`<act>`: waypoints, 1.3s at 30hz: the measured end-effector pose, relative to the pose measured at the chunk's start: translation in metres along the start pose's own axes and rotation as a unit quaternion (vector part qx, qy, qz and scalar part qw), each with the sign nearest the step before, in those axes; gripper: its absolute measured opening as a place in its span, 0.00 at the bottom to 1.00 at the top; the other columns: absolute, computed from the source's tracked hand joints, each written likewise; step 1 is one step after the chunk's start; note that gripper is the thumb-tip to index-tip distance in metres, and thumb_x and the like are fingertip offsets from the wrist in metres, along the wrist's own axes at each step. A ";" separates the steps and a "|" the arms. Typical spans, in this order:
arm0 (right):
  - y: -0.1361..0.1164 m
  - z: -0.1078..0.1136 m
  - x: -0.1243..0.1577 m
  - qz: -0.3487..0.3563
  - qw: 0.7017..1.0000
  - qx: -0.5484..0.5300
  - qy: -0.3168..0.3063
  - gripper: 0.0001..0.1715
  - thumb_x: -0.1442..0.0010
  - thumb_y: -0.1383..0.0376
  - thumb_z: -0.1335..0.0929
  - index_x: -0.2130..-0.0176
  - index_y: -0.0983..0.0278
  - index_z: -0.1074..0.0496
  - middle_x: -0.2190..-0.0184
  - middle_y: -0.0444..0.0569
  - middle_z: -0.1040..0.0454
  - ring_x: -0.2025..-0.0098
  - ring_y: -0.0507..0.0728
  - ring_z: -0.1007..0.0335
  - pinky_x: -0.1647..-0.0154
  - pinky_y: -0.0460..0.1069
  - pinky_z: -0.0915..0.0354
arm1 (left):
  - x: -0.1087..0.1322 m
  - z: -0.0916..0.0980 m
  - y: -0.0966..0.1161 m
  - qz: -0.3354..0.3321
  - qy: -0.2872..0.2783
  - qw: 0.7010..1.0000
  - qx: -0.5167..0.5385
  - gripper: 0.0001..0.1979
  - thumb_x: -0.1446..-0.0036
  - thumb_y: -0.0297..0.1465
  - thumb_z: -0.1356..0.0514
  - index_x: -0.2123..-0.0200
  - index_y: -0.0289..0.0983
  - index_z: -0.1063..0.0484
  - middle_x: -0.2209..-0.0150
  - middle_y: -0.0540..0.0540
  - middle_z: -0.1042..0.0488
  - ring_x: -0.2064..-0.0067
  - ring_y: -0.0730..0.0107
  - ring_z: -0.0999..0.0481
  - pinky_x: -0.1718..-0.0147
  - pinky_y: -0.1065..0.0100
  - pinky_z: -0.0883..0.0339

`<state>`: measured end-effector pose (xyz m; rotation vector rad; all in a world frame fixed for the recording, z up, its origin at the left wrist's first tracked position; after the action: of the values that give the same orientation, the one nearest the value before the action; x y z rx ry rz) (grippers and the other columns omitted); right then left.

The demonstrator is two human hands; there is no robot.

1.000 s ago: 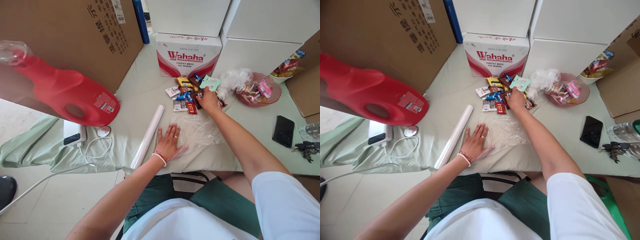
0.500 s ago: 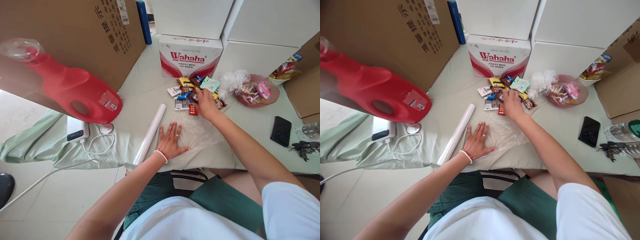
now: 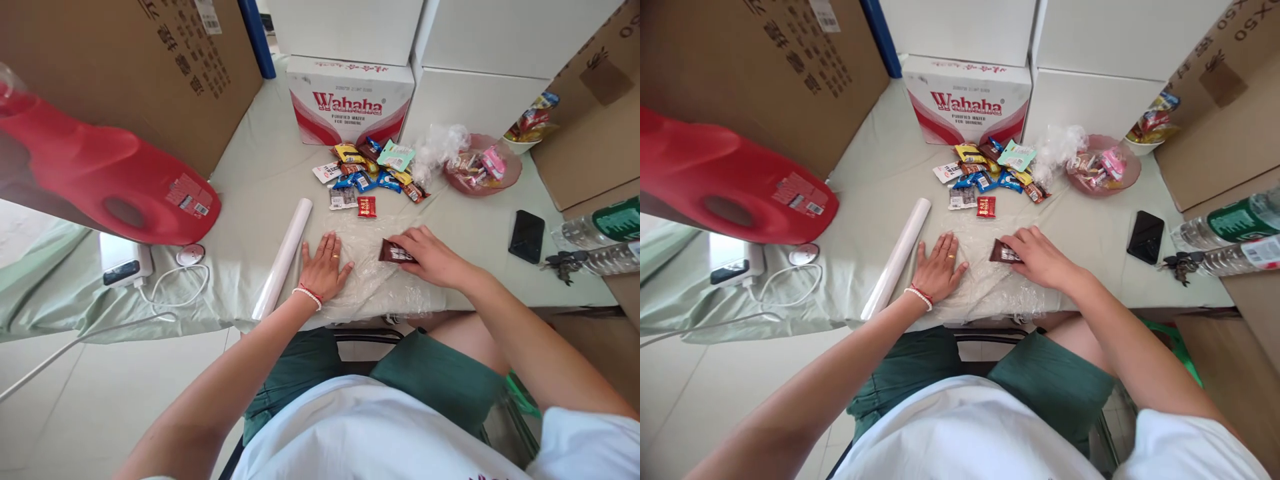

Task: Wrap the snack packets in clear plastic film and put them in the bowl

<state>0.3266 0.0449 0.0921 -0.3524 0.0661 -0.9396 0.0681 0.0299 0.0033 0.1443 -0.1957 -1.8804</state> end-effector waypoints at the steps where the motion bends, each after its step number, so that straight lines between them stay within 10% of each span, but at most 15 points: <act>1: -0.008 -0.002 -0.014 0.008 1.000 0.008 0.000 0.36 0.37 0.63 0.28 0.31 0.60 0.32 0.45 0.59 0.28 0.45 0.69 0.36 0.41 0.62 0.34 | 0.000 0.000 0.000 0.002 0.002 1.000 -0.003 0.35 0.26 0.46 0.58 0.24 0.32 0.49 0.22 0.34 0.52 0.22 0.49 0.51 0.27 0.30 0.67; 8: -0.012 -0.053 -0.055 0.019 0.998 -0.054 -0.041 0.51 0.42 0.61 0.23 0.27 0.64 0.40 0.34 0.61 0.35 0.35 0.71 0.42 0.33 0.64 0.39 | 0.000 -0.001 0.000 0.009 -0.001 1.000 -0.018 0.34 0.25 0.44 0.63 0.24 0.32 0.48 0.22 0.36 0.52 0.21 0.53 0.51 0.26 0.34 0.64; 15: -0.015 -0.046 -0.038 0.010 1.000 0.001 -0.009 0.32 0.33 0.54 0.29 0.35 0.64 0.29 0.37 0.60 0.30 0.36 0.72 0.41 0.38 0.65 0.37 | -0.001 -0.003 -0.001 0.009 -0.007 1.000 -0.019 0.34 0.25 0.43 0.63 0.23 0.33 0.50 0.22 0.37 0.53 0.21 0.53 0.53 0.26 0.33 0.66; 28: -0.024 -0.064 -0.034 -0.029 0.999 0.032 0.003 0.31 0.34 0.55 0.28 0.36 0.64 0.29 0.44 0.61 0.27 0.42 0.73 0.37 0.43 0.67 0.36 | -0.001 -0.002 -0.005 0.009 0.010 0.999 0.030 0.33 0.25 0.43 0.59 0.23 0.33 0.50 0.22 0.35 0.54 0.22 0.51 0.50 0.27 0.33 0.63; 34: -0.021 -0.065 0.023 0.052 0.985 -0.102 0.127 0.37 0.30 0.49 0.31 0.30 0.62 0.37 0.33 0.62 0.35 0.33 0.69 0.40 0.33 0.66 0.36 | 0.017 0.022 -0.023 -0.092 0.097 0.989 0.061 0.23 0.27 0.39 0.49 0.34 0.47 0.28 0.23 0.44 0.45 0.21 0.45 0.57 0.27 0.32 0.68; 39: -0.018 -0.072 0.084 0.078 0.987 -0.130 0.053 0.31 0.32 0.48 0.30 0.34 0.51 0.29 0.36 0.54 0.28 0.32 0.67 0.35 0.32 0.68 0.33 | 0.038 0.017 -0.043 -0.179 0.017 0.980 0.088 0.21 0.26 0.36 0.51 0.40 0.46 0.24 0.36 0.43 0.24 0.30 0.54 0.31 0.26 0.34 0.61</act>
<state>0.3473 -0.0516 0.0388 -0.5309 0.3124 -0.7959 0.0132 0.0078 0.0111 0.3522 -0.3293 -2.2154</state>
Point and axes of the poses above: each hand's wrist, its own x-axis away from the middle knuckle, its own z-axis out of the back of the hand, y = z × x, the point moved 3 cm from there along -x, towards the middle knuckle
